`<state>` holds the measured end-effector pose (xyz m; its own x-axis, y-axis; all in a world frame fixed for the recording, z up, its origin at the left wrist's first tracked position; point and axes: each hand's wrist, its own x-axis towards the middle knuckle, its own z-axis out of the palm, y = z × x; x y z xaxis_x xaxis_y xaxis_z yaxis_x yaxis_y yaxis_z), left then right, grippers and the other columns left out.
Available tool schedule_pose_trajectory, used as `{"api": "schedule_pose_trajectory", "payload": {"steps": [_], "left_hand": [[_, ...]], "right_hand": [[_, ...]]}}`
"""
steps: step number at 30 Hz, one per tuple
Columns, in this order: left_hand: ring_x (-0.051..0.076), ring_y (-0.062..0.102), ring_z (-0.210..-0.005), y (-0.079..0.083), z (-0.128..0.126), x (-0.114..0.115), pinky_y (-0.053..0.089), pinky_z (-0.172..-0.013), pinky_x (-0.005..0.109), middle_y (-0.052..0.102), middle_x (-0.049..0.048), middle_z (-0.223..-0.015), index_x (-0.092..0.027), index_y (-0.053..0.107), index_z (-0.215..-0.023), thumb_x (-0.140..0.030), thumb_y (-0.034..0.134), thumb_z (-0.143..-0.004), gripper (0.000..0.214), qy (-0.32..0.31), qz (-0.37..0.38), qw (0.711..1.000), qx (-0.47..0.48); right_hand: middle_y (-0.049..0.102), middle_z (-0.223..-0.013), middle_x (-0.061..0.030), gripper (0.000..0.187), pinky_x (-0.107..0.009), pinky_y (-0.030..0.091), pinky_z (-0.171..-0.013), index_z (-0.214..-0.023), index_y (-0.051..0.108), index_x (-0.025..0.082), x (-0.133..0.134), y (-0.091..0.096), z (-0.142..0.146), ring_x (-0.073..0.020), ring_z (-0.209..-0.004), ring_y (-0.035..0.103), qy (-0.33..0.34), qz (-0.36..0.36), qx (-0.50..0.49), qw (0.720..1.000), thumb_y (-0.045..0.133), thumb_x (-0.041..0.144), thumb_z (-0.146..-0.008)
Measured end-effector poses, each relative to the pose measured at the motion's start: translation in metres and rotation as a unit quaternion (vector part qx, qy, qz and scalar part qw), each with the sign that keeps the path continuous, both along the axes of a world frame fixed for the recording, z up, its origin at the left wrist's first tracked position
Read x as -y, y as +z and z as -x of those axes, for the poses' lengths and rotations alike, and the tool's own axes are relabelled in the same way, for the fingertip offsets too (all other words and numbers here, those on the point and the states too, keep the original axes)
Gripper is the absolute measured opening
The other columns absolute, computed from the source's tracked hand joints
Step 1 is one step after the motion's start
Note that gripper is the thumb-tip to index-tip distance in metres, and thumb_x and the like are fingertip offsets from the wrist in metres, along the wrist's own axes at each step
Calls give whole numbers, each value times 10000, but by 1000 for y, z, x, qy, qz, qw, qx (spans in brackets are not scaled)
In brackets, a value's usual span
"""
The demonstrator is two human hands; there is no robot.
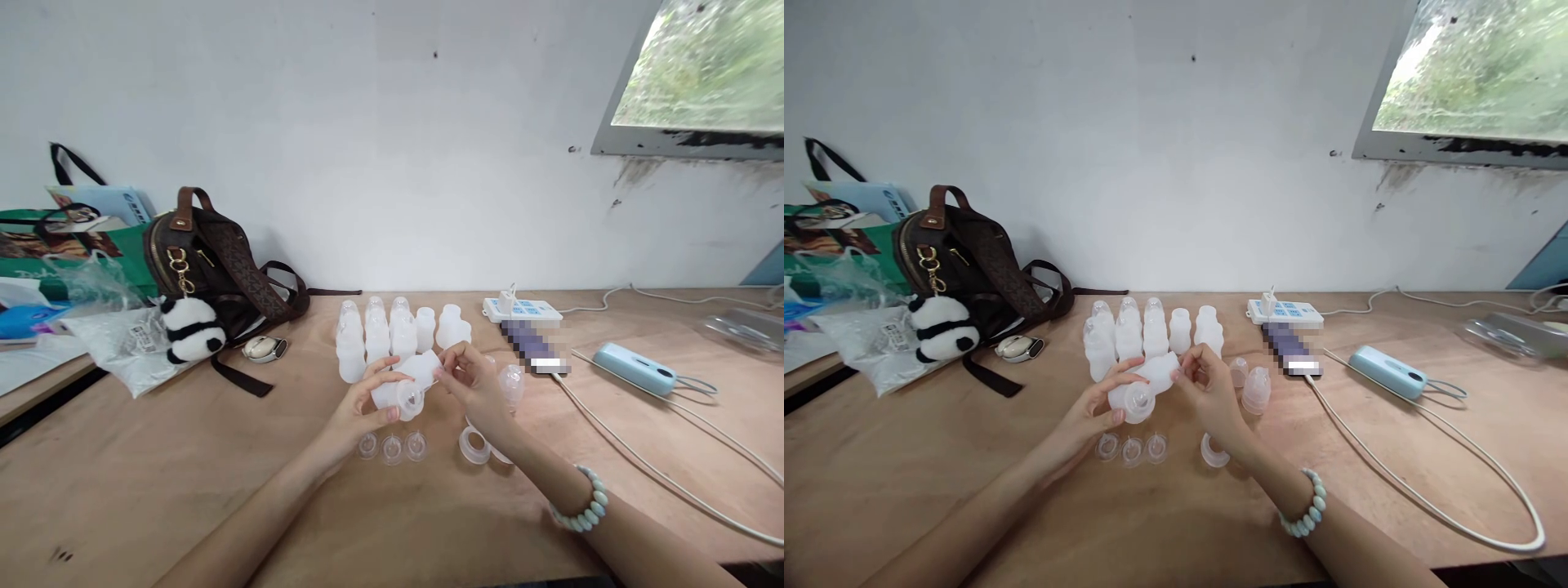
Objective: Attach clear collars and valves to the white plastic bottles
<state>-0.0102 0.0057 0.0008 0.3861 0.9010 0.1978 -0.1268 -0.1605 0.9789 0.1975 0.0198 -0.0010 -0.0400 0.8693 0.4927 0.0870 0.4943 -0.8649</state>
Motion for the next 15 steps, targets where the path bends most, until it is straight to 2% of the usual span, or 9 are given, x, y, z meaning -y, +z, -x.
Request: {"api": "schedule_pose_trajectory", "payload": {"steps": [2, 3, 5, 7, 9, 11, 15], "left_hand": [[392, 372, -1355, 0, -1, 0, 361, -1078, 500, 451, 87, -1435, -265, 750, -1045, -529, 835, -649, 483, 9, 15, 1000, 5], [390, 392, -1335, 0, -1, 0, 380, -1062, 495, 468, 89, -1413, -263, 748, -1051, -525, 834, -652, 485, 13, 20, 1000, 10], [386, 408, -1314, 1, 0, -1, 417, -1024, 478, 482, 86, -1389, -265, 745, -1053, -525, 829, -659, 480, 13, 25, 999, 17], [378, 407, -1309, 2, 1, -1, 434, -1001, 459, 490, 79, -1362, -269, 746, -1043, -526, 823, -665, 464, 6, 24, 1000, 13], [360, 419, -1296, 3, 1, -2, 410, -1028, 451, 512, 76, -1303, -264, 754, -1011, -521, 833, -652, 448, -2, 10, 1000, -1], [337, 445, -1267, 4, 2, -2, 378, -1062, 447, 520, 72, -1250, -256, 759, -988, -504, 846, -640, 436, -11, -9, 1000, -28], [314, 457, -1250, 2, 1, -3, 374, -1069, 427, 508, 74, -1218, -242, 755, -989, -467, 841, -660, 408, -26, -40, 995, -92]], "right_hand": [[525, -810, 7, 111, -305, 456, -673, -864, 502, 230, 6, 1, 1, -150, -712, 500, -14, -30, 42, 999, 610, 248, -848], [555, -900, -21, 137, -344, 478, -753, -962, 517, 234, 8, 3, 1, -178, -813, 537, -25, -59, 70, 996, 598, 237, -852], [549, -1156, -88, 377, -445, 453, -939, -1196, 469, 244, 14, 9, -2, -248, -1092, 525, -39, -140, 133, 980, 595, 220, -842], [454, -1353, -124, 562, -523, 383, -1048, -1334, 389, 257, 19, 16, -5, -303, -1283, 419, -32, -222, 209, 952, 620, 225, -823], [386, -1439, -122, 594, -559, 345, -1088, -1349, 415, 269, 22, 21, -6, -337, -1357, 339, -16, -277, 288, 917, 663, 247, -809], [361, -1474, -108, 521, -568, 321, -1114, -1298, 508, 267, 23, 23, -6, -353, -1395, 276, 1, -305, 348, 887, 696, 270, -813], [385, -1481, -99, 368, -562, 294, -1143, -1194, 620, 236, 22, 20, -5, -345, -1428, 212, 39, -325, 394, 859, 708, 274, -838]]}}
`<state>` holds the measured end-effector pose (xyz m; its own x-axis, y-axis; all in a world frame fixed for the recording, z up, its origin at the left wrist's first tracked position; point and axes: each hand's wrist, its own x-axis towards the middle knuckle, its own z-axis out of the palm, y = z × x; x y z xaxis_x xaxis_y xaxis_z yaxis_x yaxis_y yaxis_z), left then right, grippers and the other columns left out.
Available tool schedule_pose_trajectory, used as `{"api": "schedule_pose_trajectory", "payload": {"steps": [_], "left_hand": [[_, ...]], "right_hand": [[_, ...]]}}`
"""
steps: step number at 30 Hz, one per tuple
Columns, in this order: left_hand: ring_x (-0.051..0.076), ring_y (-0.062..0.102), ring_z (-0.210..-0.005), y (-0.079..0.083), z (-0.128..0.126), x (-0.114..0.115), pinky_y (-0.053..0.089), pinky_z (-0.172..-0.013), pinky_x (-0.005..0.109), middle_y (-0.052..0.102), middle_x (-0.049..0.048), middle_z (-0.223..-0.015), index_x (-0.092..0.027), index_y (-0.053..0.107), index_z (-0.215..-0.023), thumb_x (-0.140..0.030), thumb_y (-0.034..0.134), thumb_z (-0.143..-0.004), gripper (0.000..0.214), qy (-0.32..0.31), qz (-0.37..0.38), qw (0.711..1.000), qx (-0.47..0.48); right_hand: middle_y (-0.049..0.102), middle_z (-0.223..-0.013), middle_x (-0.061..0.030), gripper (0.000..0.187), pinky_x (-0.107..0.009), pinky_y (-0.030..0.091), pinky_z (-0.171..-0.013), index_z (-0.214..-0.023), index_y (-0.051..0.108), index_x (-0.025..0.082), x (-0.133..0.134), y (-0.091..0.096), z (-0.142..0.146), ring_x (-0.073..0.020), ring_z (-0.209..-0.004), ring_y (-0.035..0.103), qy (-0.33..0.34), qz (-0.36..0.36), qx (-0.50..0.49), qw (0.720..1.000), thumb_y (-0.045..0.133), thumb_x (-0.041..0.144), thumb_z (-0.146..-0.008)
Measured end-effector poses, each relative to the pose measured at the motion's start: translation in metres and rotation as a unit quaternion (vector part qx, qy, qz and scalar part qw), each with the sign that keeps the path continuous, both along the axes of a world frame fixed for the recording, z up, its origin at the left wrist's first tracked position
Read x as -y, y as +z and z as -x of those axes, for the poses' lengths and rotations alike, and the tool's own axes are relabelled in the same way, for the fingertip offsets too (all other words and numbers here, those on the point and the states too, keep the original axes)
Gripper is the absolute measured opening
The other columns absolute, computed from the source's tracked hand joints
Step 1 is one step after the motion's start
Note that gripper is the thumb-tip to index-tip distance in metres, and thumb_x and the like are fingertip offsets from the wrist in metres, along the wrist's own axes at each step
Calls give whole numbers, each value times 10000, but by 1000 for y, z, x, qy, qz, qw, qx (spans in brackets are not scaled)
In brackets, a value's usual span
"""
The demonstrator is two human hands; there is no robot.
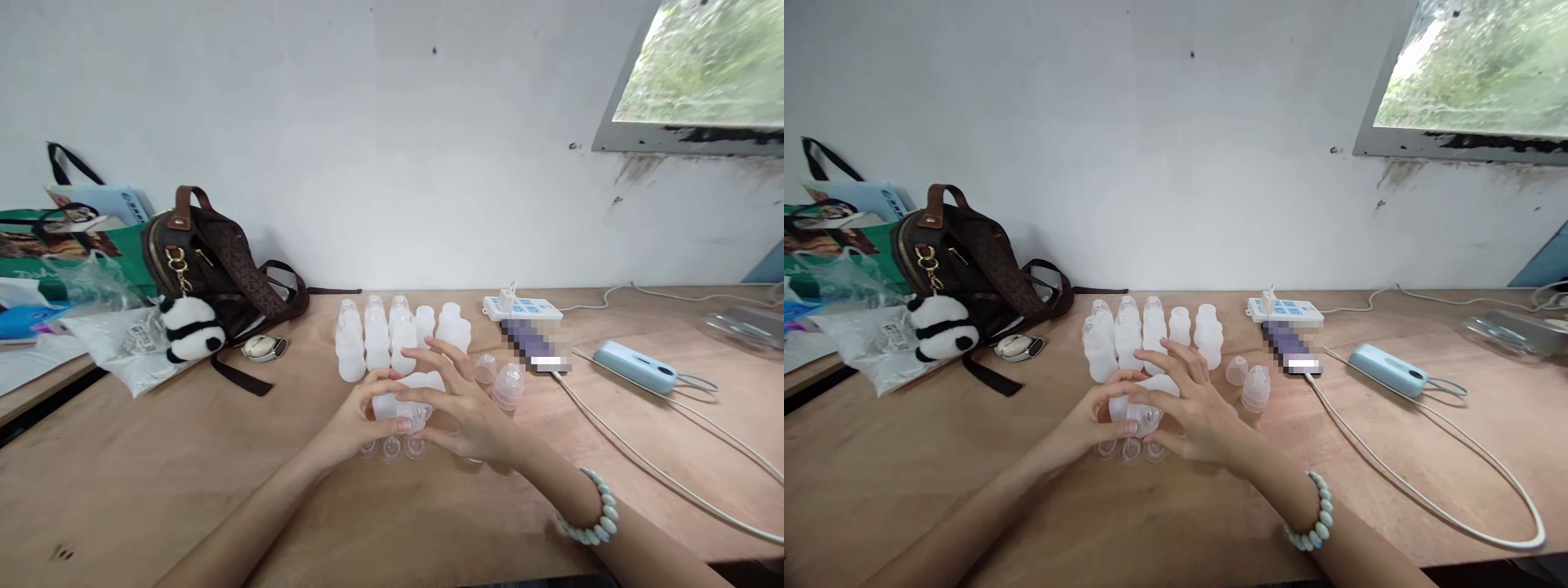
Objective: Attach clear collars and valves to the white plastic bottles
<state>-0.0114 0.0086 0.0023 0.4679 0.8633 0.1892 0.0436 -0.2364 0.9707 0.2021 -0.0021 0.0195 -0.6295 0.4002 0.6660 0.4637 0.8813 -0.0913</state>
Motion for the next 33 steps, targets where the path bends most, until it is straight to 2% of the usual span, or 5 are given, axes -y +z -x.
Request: {"api": "schedule_pose_trajectory", "payload": {"steps": [5, 10, 21, 27, 33], "left_hand": [[232, 598, -937, 1, -2, 1, 535, -761, 325, 510, 91, -1209, -200, 723, -1011, -617, 756, -688, 529, -16, 29, 999, 32], [177, 588, -803, 11, -2, 3, 528, -613, 250, 623, 34, -985, -206, 635, -997, -480, 740, -753, 381, 110, 89, 986, 83], [133, 538, -698, 9, -1, 1, 440, -442, 176, 589, 17, -864, -170, 614, -887, -485, 697, -769, 346, 149, 162, 965, 142], [155, 554, -705, 12, -2, 2, 431, -461, 198, 589, 29, -855, -170, 580, -864, -501, 671, -766, 357, 146, 150, 972, 110], [194, 583, -885, 14, -2, 7, 478, -770, 279, 608, 22, -971, -198, 580, -911, -368, 664, -785, 228, 156, -53, 986, 20]], "right_hand": [[477, -1404, -111, 328, -546, 371, -1092, -1116, 651, 243, -3, 3, -5, -340, -1356, 362, 10, 48, -86, 995, 728, 373, -825], [622, -1156, -98, 343, -463, 505, -924, -1181, 608, 268, -14, 6, -20, -280, -1093, 596, -97, 107, -260, 955, 693, 325, -854], [634, -1182, -95, 278, -428, 529, -945, -1174, 591, 262, -15, -5, -12, -239, -1107, 622, 30, 108, -147, 983, 602, 182, -908], [656, -1130, -104, 272, -407, 537, -894, -1166, 605, 241, -13, -7, -8, -239, -1049, 638, 32, 122, -155, 980, 637, 242, -896], [666, -687, -22, 257, -292, 468, -570, -809, 656, 194, -17, -14, -5, -171, -615, 595, -67, 329, -215, 917, 599, 427, -902]]}}
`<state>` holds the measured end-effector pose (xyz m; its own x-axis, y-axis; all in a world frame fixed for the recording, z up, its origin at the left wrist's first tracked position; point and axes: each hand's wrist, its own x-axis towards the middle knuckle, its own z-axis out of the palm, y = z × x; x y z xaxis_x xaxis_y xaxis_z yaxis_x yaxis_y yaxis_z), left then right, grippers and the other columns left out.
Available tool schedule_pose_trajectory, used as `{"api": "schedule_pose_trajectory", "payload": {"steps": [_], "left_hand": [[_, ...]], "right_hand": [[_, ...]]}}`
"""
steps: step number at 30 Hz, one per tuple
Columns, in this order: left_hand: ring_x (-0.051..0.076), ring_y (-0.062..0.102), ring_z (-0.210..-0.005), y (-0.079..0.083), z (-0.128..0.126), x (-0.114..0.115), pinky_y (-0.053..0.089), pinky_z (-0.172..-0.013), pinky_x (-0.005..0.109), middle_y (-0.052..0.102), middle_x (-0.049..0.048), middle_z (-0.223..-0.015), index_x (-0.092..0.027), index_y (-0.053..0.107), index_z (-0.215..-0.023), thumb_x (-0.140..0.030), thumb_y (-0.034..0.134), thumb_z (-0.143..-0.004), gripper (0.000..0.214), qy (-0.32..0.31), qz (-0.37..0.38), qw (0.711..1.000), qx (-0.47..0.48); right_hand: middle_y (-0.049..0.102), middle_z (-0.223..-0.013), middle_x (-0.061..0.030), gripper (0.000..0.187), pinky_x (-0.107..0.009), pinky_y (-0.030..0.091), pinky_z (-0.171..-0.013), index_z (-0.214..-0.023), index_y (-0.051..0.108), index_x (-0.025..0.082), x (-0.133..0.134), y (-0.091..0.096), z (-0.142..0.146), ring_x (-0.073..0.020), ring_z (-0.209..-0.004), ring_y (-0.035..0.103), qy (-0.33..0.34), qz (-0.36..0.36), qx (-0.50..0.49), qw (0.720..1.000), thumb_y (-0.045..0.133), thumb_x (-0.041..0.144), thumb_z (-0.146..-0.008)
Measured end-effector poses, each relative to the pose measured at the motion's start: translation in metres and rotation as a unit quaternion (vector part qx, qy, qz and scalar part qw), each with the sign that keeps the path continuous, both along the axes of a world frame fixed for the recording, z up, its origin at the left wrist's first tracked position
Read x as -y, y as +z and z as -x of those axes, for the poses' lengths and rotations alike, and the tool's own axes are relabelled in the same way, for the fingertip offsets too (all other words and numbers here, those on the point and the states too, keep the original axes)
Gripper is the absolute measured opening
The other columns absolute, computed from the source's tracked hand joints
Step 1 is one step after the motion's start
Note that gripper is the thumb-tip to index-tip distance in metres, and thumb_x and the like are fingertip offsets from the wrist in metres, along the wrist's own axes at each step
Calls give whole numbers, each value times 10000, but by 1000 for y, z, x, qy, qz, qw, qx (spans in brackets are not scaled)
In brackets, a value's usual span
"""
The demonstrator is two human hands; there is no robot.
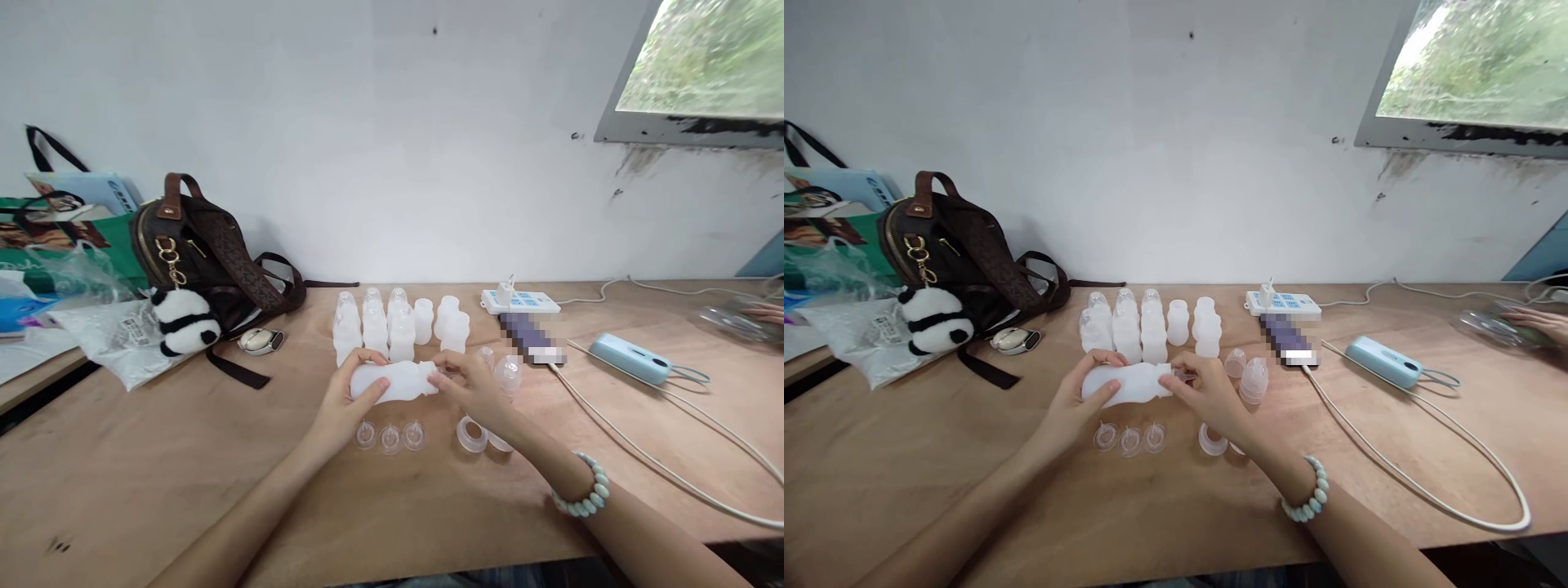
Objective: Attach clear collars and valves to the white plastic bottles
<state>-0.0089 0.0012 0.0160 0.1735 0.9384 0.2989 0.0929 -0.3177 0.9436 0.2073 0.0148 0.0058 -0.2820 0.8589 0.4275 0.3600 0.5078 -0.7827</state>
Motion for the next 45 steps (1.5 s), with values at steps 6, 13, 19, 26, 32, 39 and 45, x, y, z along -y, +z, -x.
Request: {"api": "schedule_pose_trajectory", "payload": {"steps": [6, 13, 19, 26, 32, 39, 45], "left_hand": [[214, 585, -896, -1, -1, -1, 444, -797, 289, 630, 26, -957, -205, 582, -903, -384, 612, -801, 208, 23, 1, 999, -26], [209, 580, -870, -3, -3, 1, 444, -776, 285, 633, 28, -935, -201, 575, -907, -375, 614, -804, 206, 13, -11, 999, -32], [204, 588, -840, -2, -2, 0, 467, -755, 286, 640, 25, -916, -200, 602, -886, -375, 623, -804, 194, 29, 6, 999, -20], [210, 595, -786, -5, -3, -2, 515, -624, 289, 618, 17, -874, -201, 588, -886, -438, 620, -799, 255, 38, 84, 995, 32], [224, 611, -956, -13, -4, 9, 470, -844, 334, 629, 56, -1019, -216, 571, -919, -248, 622, -827, 109, 42, -171, 983, -55], [236, 631, -945, -21, 3, 15, 499, -798, 355, 635, 89, -1065, -246, 553, -1031, -142, 656, -829, 249, 41, -374, 913, -161], [212, 627, -892, -22, 3, 12, 534, -734, 330, 608, 98, -1049, -228, 513, -1081, -155, 614, -882, 235, 52, -452, 866, -208]], "right_hand": [[647, -1144, -79, 418, -344, 524, -811, -1260, 558, 245, -2, 2, -8, -210, -1018, 623, 79, 62, -54, 994, 525, 499, -930], [629, -908, -25, 250, -317, 522, -744, -1032, 587, 224, -4, 4, -6, -168, -835, 609, 78, 100, -79, 989, 630, 417, -878], [637, -1021, -36, 322, -329, 532, -733, -1198, 530, 268, -2, 6, -9, -164, -828, 608, 82, 148, -75, 983, 470, 483, -966], [606, -966, -16, 194, -297, 500, -763, -1003, 532, 244, 0, 9, -7, -167, -899, 594, 119, 62, -67, 989, 642, 302, -854], [517, -579, 69, 145, -206, 316, -457, -843, 490, 226, -1, -5, 6, -97, -477, 441, 79, 188, -176, 963, 579, 321, -780], [497, -563, 58, 156, -182, 192, -417, -818, 523, 193, -1, -8, 12, -68, -450, 350, 119, 335, -266, 896, 562, 310, -721], [410, -491, 87, 165, -185, 196, -431, -790, 496, 195, 0, -8, 10, -54, -427, 220, 137, 377, -248, 882, 512, 359, -800]]}}
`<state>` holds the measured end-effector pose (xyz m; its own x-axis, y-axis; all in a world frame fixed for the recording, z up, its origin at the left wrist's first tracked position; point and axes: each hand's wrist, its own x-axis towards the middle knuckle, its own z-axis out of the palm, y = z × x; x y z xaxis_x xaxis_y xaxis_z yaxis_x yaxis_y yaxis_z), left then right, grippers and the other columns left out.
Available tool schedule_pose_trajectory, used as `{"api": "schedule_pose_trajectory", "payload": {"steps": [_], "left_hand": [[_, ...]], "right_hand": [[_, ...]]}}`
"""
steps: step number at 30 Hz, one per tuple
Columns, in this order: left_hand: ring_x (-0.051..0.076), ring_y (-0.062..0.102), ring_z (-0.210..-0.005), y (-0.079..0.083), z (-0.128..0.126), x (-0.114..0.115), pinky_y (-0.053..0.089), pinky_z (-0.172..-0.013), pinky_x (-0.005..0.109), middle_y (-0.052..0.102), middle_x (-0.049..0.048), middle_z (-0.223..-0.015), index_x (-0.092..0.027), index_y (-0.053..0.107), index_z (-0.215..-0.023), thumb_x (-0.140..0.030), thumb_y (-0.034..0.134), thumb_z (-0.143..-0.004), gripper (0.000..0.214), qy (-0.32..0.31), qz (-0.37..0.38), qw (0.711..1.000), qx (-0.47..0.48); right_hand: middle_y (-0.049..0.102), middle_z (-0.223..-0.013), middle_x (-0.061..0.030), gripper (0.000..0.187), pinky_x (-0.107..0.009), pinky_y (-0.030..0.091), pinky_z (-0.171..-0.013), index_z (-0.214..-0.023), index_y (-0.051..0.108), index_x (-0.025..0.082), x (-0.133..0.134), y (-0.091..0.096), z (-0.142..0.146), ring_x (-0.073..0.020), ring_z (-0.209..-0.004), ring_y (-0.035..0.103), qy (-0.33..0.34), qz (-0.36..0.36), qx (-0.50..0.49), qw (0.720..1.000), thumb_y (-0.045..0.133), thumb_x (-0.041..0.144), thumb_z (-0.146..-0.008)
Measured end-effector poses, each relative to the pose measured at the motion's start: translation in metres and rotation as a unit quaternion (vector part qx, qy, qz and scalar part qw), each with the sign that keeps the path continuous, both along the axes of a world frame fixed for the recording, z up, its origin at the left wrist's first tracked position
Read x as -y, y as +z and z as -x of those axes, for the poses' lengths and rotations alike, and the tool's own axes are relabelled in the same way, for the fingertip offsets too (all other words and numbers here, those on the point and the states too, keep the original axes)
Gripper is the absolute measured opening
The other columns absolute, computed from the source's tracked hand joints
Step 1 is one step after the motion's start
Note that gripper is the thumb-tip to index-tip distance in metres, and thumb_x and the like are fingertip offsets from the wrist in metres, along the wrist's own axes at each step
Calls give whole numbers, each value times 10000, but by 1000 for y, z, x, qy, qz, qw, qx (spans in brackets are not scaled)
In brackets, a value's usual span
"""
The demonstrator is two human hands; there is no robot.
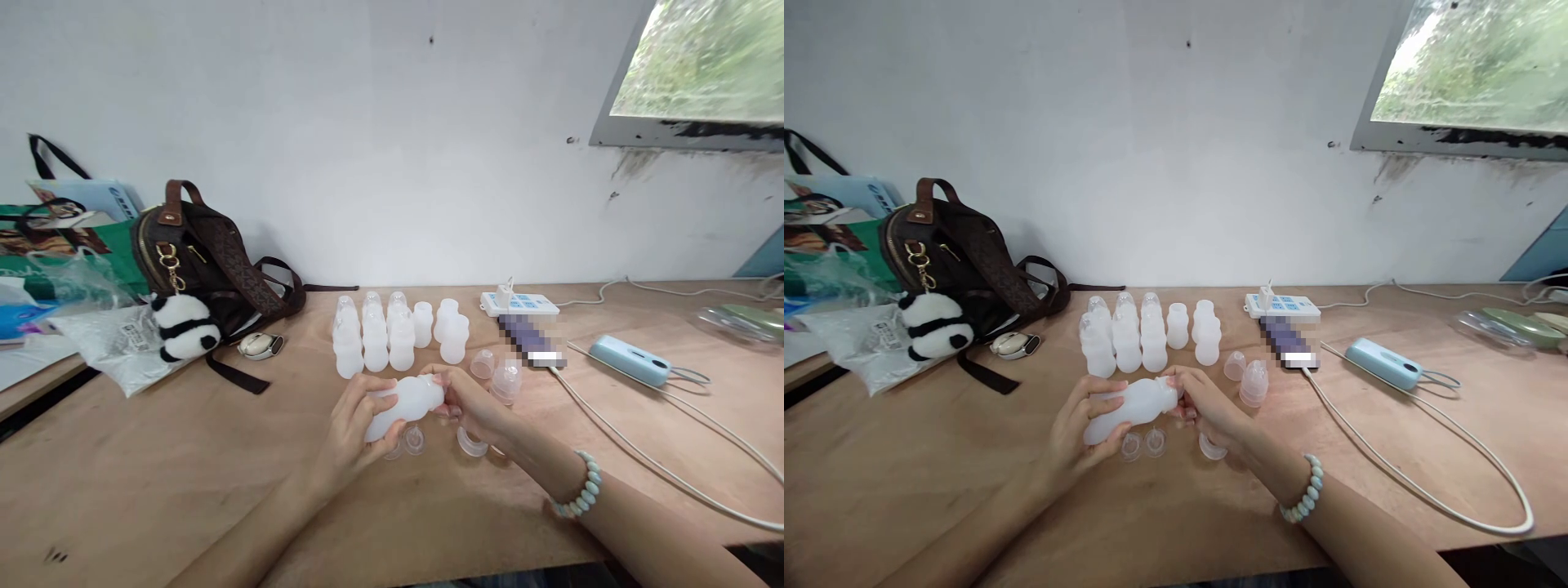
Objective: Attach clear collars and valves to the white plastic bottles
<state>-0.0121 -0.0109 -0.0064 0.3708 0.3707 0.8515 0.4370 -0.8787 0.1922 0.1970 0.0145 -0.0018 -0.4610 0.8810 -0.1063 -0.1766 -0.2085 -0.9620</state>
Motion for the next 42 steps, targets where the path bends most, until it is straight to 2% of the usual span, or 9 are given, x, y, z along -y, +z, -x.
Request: {"api": "schedule_pose_trajectory", "payload": {"steps": [10, 12, 16, 18, 28, 30, 32, 37, 42], "left_hand": [[208, 572, -1029, 0, -3, -10, 469, -885, 348, 557, 65, -1100, -227, 509, -1048, -161, 576, -898, 178, -6, 175, 980, 92], [205, 560, -1042, -1, -3, -12, 451, -900, 339, 563, 57, -1097, -225, 518, -1040, -187, 567, -905, 148, -5, 217, 968, 130], [199, 556, -1032, -1, -3, -14, 436, -900, 319, 577, 49, -1075, -215, 529, -1030, -232, 562, -911, 125, -1, 256, 949, 185], [196, 556, -1021, 0, -4, -15, 432, -902, 315, 580, 47, -1063, -210, 532, -1020, -243, 563, -908, 121, -2, 262, 945, 195], [193, 562, -993, 3, -4, -12, 432, -858, 294, 589, 41, -1046, -209, 539, -997, -262, 570, -895, 118, -1, 280, 936, 214], [194, 570, -972, 5, -4, -12, 436, -840, 293, 600, 39, -1028, -207, 544, -983, -267, 567, -891, 112, 9, 286, 932, 221], [195, 578, -950, 7, -4, -12, 439, -833, 295, 613, 37, -1003, -204, 554, -962, -277, 567, -885, 107, 15, 297, 926, 232], [201, 586, -914, 10, -4, -13, 440, -829, 303, 630, 34, -961, -198, 574, -915, -307, 569, -868, 119, 22, 330, 902, 277], [206, 592, -925, 10, -4, -12, 444, -835, 308, 631, 34, -964, -201, 571, -909, -310, 559, -865, 118, -1, 325, 906, 272]], "right_hand": [[566, -602, 15, 374, -268, 376, -530, -912, 531, 204, -6, 12, -8, -139, -516, 489, -65, -126, 79, 987, 452, 569, -889], [617, -675, -14, 309, -304, 412, -607, -988, 548, 203, -10, 17, -19, -185, -629, 567, -169, -256, 235, 922, 468, 491, -910], [696, -904, -127, 157, -369, 377, -766, -971, 601, 152, -22, 22, -46, -274, -915, 598, -280, -392, 632, 607, 484, 233, -905], [706, -920, -171, 147, -390, 349, -780, -902, 636, 128, -28, 19, -57, -307, -945, 594, -250, -374, 735, 508, 503, 188, -882], [716, -815, -158, 139, -434, 332, -833, -866, 641, 132, -31, 19, -73, -313, -863, 626, -282, -353, 761, 466, 536, 217, -831], [705, -826, -140, 179, -457, 355, -853, -914, 618, 143, -29, 27, -74, -308, -846, 627, -378, -385, 687, 487, 522, 277, -843], [688, -808, -91, 196, -427, 412, -819, -929, 594, 175, -27, 33, -72, -267, -786, 628, -444, -429, 541, 572, 560, 337, -826], [647, -805, -31, 163, -305, 476, -672, -907, 577, 206, -17, 37, -56, -183, -729, 611, -226, -415, 235, 850, 636, 323, -810], [637, -853, -35, 182, -305, 468, -696, -903, 545, 210, -3, 32, -35, -179, -776, 595, -99, -374, 145, 911, 672, 319, -831]]}}
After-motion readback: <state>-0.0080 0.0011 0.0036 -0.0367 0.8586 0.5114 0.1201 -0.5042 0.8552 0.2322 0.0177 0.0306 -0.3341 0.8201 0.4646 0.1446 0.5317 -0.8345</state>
